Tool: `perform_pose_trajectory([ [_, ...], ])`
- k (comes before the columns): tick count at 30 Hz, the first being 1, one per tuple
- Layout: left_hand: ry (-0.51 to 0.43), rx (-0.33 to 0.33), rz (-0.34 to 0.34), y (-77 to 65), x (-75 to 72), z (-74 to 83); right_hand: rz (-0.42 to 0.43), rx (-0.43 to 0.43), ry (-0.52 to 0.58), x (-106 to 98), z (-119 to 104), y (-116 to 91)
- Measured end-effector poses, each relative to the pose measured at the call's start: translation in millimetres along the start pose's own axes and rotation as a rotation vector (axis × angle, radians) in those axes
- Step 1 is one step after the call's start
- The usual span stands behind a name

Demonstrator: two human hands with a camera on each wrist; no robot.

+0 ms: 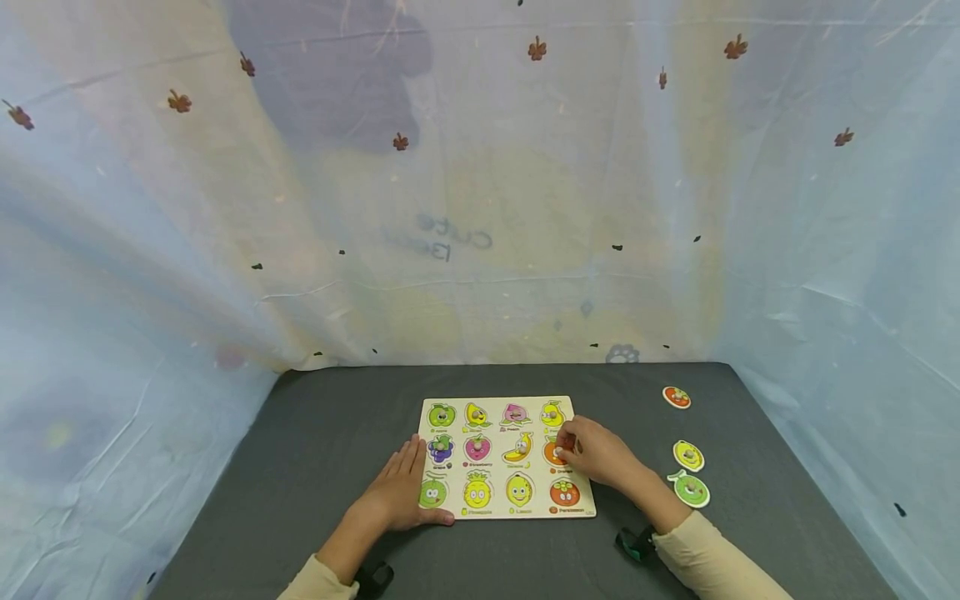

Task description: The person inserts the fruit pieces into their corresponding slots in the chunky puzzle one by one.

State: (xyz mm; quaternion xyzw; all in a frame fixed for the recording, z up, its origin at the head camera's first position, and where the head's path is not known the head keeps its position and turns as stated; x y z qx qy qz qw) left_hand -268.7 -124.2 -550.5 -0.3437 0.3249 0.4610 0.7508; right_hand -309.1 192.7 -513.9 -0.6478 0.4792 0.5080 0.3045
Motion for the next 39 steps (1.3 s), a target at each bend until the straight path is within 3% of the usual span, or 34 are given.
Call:
perform_pose_trajectory([
  [18,0.044,-0.031,0.013,-1.4,-2.5,3.7,0.030,-0.035,0.006,-6.6,1.2,-13.4],
  [39,0.033,-0.017,0.015,-1.3,-1.8,-2.7,0.048,0.032,0.039,-20.8,14.0,-37.1],
])
Point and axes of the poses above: each hand's wrist, its own y-axis towards the middle knuckle, its own x-axis out of the palm, z = x × y, the point moved 8 cm from there along y, towards the middle knuckle, and after that the axes turned 12 degrees about -y, right-handed, at the moved point
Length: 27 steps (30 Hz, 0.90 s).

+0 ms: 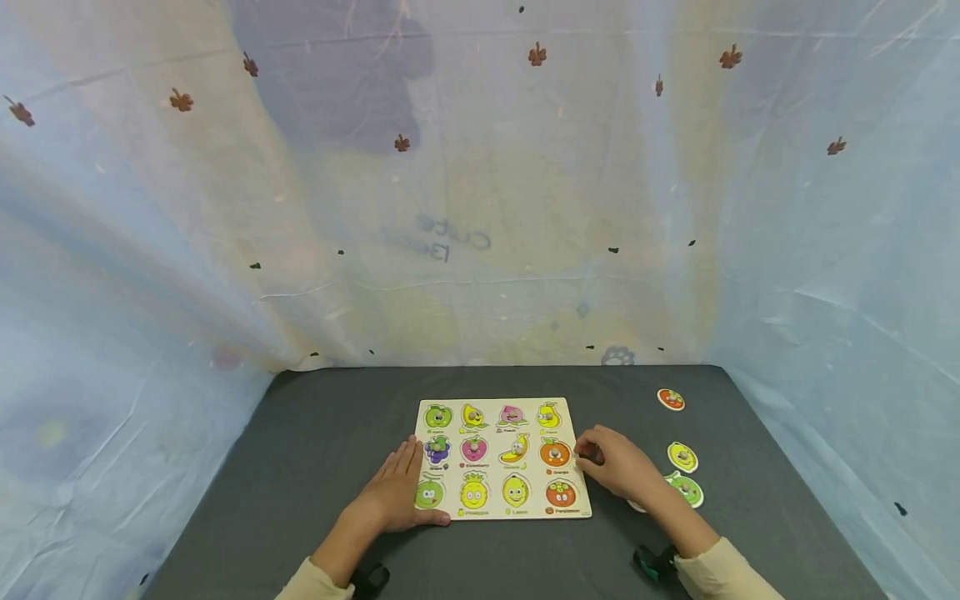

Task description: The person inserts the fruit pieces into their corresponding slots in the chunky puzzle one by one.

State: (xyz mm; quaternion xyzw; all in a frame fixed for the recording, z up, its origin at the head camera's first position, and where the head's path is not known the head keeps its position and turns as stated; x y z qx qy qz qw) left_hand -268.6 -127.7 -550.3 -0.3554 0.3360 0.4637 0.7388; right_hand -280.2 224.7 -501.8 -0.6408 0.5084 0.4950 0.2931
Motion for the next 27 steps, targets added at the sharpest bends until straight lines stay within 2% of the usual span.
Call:
perform_pose_trajectory([
  [5,-0.009,0.029,-0.009,1.5,3.0,-5.2,0.021,0.017,0.007,-3.6,9.3,-5.8],
  [13,-0.018,0.064,-0.011,-3.0,-2.8,-0.5,0.056,0.039,0.002,-9.7,23.7,-14.6],
  [27,-0.011,0.095,0.012,-2.9,-5.9,-1.1,0.028,0.132,0.002,-18.1,43.4,-27.2],
])
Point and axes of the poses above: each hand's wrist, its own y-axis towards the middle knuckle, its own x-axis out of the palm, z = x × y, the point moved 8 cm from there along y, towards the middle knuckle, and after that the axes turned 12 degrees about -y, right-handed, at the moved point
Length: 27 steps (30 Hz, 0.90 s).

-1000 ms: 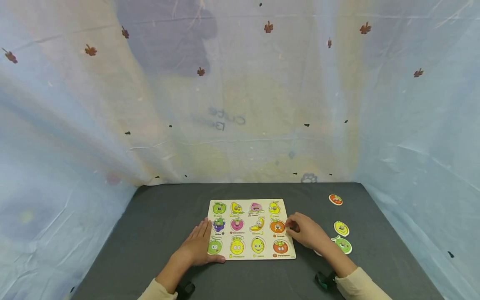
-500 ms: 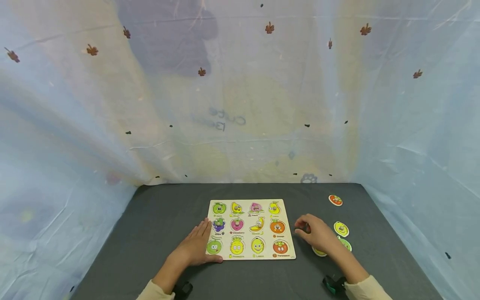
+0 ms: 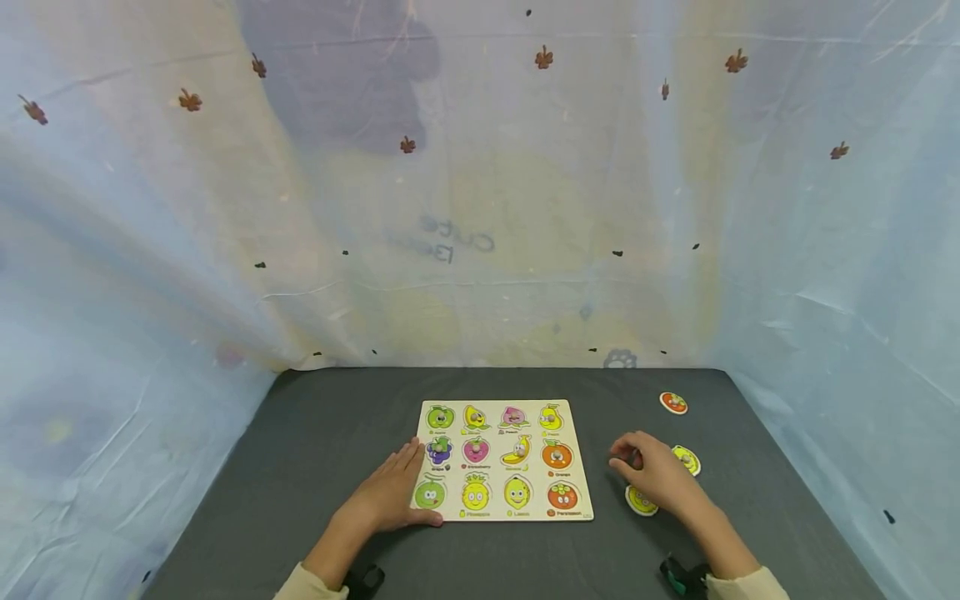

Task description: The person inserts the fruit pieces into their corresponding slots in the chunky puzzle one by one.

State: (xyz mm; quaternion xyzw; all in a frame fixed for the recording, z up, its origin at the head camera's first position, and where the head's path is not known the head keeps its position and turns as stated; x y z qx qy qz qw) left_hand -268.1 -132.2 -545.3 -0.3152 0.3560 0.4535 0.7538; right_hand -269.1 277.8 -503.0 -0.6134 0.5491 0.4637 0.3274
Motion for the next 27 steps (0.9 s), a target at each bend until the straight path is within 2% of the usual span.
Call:
perform_pose_trajectory([
  [11,0.023,0.006,0.034,-2.1,-2.8,5.3,0.011,0.034,0.004,-7.7,12.8,-8.2],
  [27,0.024,0.003,0.037,-3.7,-3.5,7.8,0.022,0.084,-0.006,-19.1,35.4,-19.4],
])
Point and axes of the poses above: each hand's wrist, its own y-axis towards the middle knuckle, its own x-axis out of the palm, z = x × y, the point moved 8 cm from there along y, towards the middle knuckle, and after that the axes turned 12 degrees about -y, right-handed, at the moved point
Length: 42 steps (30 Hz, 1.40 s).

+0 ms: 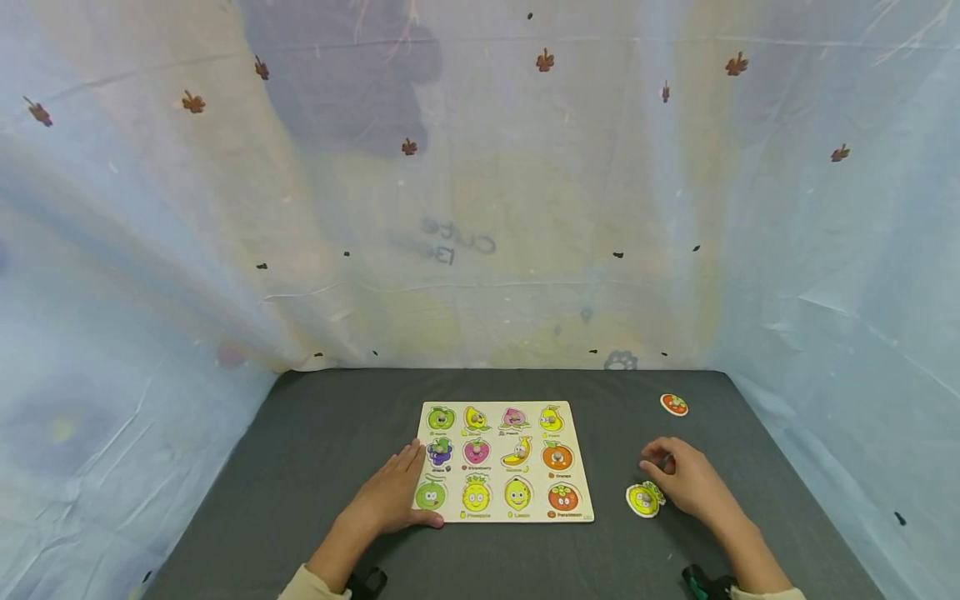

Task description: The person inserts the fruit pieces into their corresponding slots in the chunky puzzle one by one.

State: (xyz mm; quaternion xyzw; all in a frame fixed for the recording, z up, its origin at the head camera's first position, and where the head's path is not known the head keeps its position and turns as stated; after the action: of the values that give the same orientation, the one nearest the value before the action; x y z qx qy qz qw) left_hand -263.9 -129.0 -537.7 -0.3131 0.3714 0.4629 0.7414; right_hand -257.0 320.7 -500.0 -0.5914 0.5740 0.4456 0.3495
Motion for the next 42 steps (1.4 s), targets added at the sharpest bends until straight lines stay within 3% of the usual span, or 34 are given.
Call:
perform_pose_trajectory([
  [21,-0.002,-0.001,-0.005,-1.0,-0.4,2.8,-0.017,0.056,-0.067,-7.4,39.3,-5.1],
  [27,0.001,-0.004,-0.004,-1.2,-1.3,3.0,-0.022,0.051,-0.078,-7.3,43.4,-7.2],
  [36,0.005,-0.002,-0.009,-1.2,-0.5,2.1,-0.097,0.073,-0.059,1.5,49.2,-10.9],
  [42,-0.001,-0.007,-0.013,-0.1,0.7,-0.1,-0.091,0.061,-0.057,2.7,49.6,-13.9],
])
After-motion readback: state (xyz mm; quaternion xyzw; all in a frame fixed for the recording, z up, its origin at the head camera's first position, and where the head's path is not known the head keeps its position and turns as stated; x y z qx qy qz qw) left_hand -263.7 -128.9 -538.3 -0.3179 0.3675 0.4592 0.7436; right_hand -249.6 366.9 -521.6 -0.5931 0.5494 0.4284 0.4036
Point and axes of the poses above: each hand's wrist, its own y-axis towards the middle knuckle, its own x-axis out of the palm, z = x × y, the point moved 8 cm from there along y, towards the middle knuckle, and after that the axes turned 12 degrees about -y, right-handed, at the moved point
